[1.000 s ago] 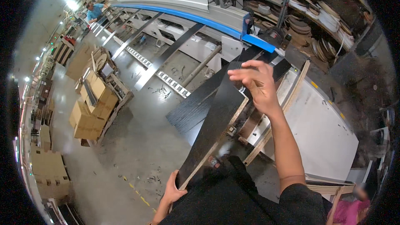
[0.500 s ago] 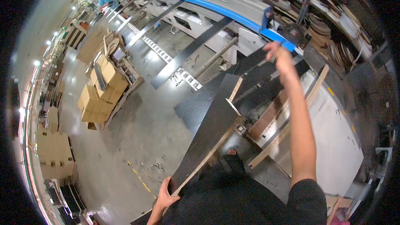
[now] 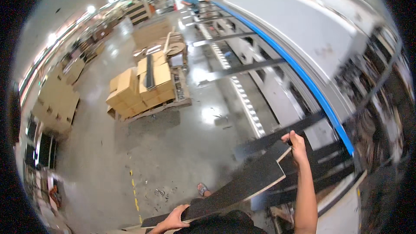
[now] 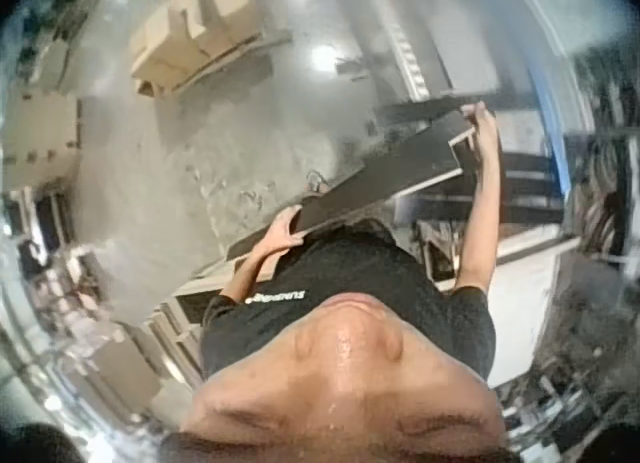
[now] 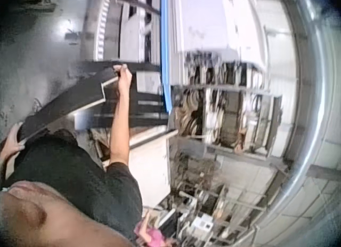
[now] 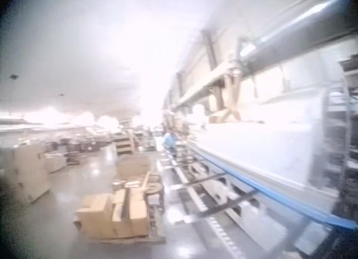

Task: The person picks up dark-colored furniture panels from a stack and places them onto a large machine, then gathers wood-textured panels and stacks them on a nearby table.

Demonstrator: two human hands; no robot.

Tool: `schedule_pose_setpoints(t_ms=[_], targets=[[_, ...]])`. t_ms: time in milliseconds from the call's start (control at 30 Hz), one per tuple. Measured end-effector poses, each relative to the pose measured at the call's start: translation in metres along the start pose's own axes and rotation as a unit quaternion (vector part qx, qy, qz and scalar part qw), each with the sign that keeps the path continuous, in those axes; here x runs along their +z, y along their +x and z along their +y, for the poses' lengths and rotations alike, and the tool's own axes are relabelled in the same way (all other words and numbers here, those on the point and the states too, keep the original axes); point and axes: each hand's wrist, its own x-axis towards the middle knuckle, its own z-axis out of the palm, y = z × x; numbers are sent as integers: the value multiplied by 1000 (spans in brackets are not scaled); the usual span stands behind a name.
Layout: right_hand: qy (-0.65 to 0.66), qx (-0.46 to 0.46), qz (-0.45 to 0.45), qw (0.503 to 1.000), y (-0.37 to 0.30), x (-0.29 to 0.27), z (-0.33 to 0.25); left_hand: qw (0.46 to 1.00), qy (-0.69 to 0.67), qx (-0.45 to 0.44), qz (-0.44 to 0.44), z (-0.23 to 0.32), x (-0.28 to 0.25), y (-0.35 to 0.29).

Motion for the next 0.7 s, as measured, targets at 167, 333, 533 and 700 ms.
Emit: schedule_pose_setpoints(t_ms=[167,333,533,700], targets=[[-254,-230,55,938,81,130,-66,998,1,-55,39,-32,-107,2],[-285,-352,81,888,182,252,-126,988,-115,-71,70,-49,-192,3],[-212,-252,399,856,379,116,-207,976,-145,-87,135,-153,-239,-23],[-205,-240,124,941,388,255,-185,937,-78,-186,287,-189,-300,10]])
